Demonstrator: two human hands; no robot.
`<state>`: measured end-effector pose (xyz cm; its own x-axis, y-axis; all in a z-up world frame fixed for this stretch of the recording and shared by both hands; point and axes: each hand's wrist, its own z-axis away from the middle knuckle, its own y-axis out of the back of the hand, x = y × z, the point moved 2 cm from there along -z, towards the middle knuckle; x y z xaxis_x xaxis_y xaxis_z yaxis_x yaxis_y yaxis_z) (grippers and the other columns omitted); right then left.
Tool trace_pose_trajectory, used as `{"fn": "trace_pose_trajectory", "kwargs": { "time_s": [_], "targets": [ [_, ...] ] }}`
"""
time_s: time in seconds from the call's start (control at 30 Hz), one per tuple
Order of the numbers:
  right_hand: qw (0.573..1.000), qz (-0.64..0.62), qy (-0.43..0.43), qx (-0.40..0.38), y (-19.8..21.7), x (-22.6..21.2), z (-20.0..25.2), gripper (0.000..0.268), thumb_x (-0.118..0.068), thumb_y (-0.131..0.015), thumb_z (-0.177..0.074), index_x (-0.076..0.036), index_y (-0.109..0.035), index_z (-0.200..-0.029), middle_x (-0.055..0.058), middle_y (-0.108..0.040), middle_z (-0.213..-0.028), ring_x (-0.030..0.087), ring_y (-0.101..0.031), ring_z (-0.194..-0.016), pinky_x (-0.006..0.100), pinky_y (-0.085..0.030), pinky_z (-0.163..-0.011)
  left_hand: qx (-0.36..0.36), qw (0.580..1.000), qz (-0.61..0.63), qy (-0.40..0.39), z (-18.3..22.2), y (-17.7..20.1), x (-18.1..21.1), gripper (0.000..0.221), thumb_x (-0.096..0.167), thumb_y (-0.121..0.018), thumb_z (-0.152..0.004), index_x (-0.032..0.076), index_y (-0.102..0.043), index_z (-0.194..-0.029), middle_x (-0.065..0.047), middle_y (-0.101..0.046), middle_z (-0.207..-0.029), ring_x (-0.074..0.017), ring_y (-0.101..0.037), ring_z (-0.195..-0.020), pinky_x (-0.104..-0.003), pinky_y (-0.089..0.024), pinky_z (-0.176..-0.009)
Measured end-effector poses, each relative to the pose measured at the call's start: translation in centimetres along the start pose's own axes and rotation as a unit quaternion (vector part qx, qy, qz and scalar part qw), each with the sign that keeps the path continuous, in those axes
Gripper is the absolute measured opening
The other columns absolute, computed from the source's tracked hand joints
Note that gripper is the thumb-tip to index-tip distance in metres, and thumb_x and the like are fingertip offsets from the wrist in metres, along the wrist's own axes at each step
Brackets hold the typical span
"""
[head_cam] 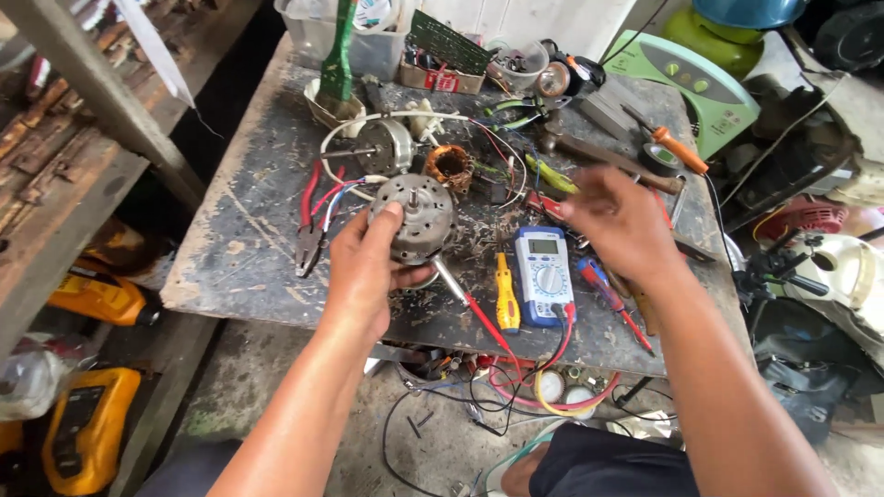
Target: Disassembling and testing an electric motor stator using a multimeter and manual tools
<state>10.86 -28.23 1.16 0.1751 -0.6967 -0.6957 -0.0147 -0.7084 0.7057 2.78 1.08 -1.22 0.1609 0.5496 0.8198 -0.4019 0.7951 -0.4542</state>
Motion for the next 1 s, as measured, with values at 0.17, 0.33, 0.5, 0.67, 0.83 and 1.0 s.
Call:
{"fn": "trace_pose_trajectory", "kwargs": {
  "time_s": [0.17,0.33,0.5,0.67,0.83,1.0],
  "targets": [
    [0.972,0.212,-0.072,-0.068,-2.3,-1.0,3.4,0.061,-0.036,-0.077,-0.081,-0.015,-0.061,-0.135,0.021,-0.069,-0.113,0.046,-0.072,-0.102,0.057,-0.056,-0.086,0.003,1.0,-0.01,-0.013,-0.3,0.3,-0.9,0.053,0.03,-0.067,-0.091,-0.003,-0.057,-0.131,-0.028,-0.065,-0.104,-0.0433,-0.075,-0.08,-0.048,-0.067,-0.062],
    [0.951,0.247,-0.132,-0.132,-4.2,-3.2,5.2,0.098,-0.048,-0.081,-0.077,-0.021,-0.033,-0.158,0.027,-0.045,-0.139,0.06,-0.065,-0.107,0.066,-0.057,-0.09,0.007,0.999,-0.015,-0.028,0.1,-0.1,-0.6,0.051,0.031,-0.067,-0.09,-0.001,-0.06,-0.129,-0.028,-0.07,-0.102,-0.0423,-0.076,-0.078,-0.046,-0.066,-0.063],
    [0.941,0.316,-0.086,-0.08,-4.4,0.5,4.0,0.084,-0.042,-0.081,-0.076,-0.025,-0.043,-0.149,0.014,-0.049,-0.132,0.049,-0.063,-0.115,0.064,-0.053,-0.09,0.011,0.998,-0.013,-0.053,-0.6,0.3,-0.7,0.047,0.029,-0.067,-0.091,-0.004,-0.06,-0.124,-0.031,-0.071,-0.097,-0.0412,-0.076,-0.071,-0.045,-0.067,-0.059],
    [0.894,0.329,0.295,0.073,-8.4,0.3,5.1,0.021,-0.026,-0.08,-0.078,-0.017,-0.076,-0.097,0.011,-0.063,-0.105,0.033,-0.065,-0.103,0.051,-0.042,-0.096,-0.007,0.997,-0.02,-0.073,-0.9,0.2,-0.7,0.052,0.03,-0.066,-0.091,-0.006,-0.057,-0.128,-0.031,-0.072,-0.098,-0.0401,-0.076,-0.073,-0.046,-0.067,-0.06],
    [0.906,0.163,0.385,-0.063,-13.9,2.6,4.8,0.018,-0.035,-0.072,-0.089,-0.017,-0.074,-0.089,0.001,-0.065,-0.079,0.025,-0.065,-0.086,0.055,-0.036,-0.103,-0.026,0.996,-0.038,-0.077,-1.2,0.5,-0.7,0.053,0.031,-0.065,-0.091,-0.006,-0.057,-0.128,-0.031,-0.072,-0.099,-0.0399,-0.076,-0.074,-0.045,-0.067,-0.062],
    [0.902,0.204,0.359,-0.126,-14.5,2.2,4.5,0.012,-0.021,-0.067,-0.089,-0.015,-0.075,-0.083,0.0,-0.065,-0.076,0.024,-0.066,-0.08,0.045,-0.044,-0.091,-0.034,0.997,-0.039,-0.059,-1.0,0.5,-0.3,0.058,0.032,-0.066,-0.091,-0.008,-0.056,-0.132,-0.03,-0.071,-0.1,-0.04,-0.077,-0.077,-0.046,-0.068,-0.065]
  ]
}}
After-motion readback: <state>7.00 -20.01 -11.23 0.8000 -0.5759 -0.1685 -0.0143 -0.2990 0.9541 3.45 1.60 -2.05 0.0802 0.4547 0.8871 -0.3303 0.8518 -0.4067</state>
